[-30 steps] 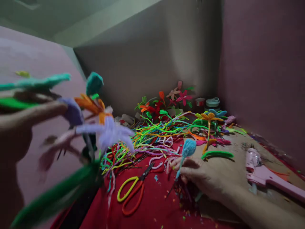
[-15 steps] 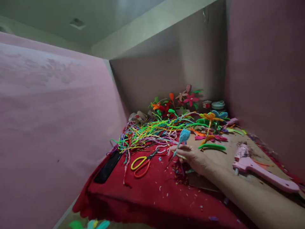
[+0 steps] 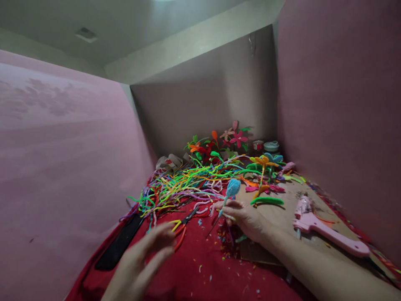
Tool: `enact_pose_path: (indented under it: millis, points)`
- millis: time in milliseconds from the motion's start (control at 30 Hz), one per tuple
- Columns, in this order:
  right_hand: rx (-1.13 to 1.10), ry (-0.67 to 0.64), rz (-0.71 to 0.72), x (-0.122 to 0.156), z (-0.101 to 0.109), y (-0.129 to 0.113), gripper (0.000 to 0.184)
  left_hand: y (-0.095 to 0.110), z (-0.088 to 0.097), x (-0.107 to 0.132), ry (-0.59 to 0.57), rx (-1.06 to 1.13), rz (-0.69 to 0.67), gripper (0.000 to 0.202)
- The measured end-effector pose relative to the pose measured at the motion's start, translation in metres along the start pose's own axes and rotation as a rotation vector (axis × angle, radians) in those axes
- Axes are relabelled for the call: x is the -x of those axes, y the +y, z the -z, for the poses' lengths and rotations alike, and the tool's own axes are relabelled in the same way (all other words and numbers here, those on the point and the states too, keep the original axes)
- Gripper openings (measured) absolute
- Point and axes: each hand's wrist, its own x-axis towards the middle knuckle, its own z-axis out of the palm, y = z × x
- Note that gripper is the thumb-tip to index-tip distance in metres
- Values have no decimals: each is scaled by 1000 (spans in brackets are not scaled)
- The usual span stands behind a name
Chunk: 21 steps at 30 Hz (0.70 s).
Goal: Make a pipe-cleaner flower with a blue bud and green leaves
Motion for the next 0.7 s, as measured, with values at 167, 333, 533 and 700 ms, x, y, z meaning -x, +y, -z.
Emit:
enact_pose_path:
  millis: [167,333,533,700]
  points:
    - [-20,-16,8,-4,2,3,24,64,5,-166,153,-312,-318,58]
    - [-72,1,-8,-8,1,4,21,64,-6,-307,93,-517,-159,47]
    - [-132,10,7,-10,-2,2,13,30,-15,-384,123,-574,58,32]
    - [-203,-2,-60,-14,-7,-4,16,13,-26,-417,145,-514,82,33]
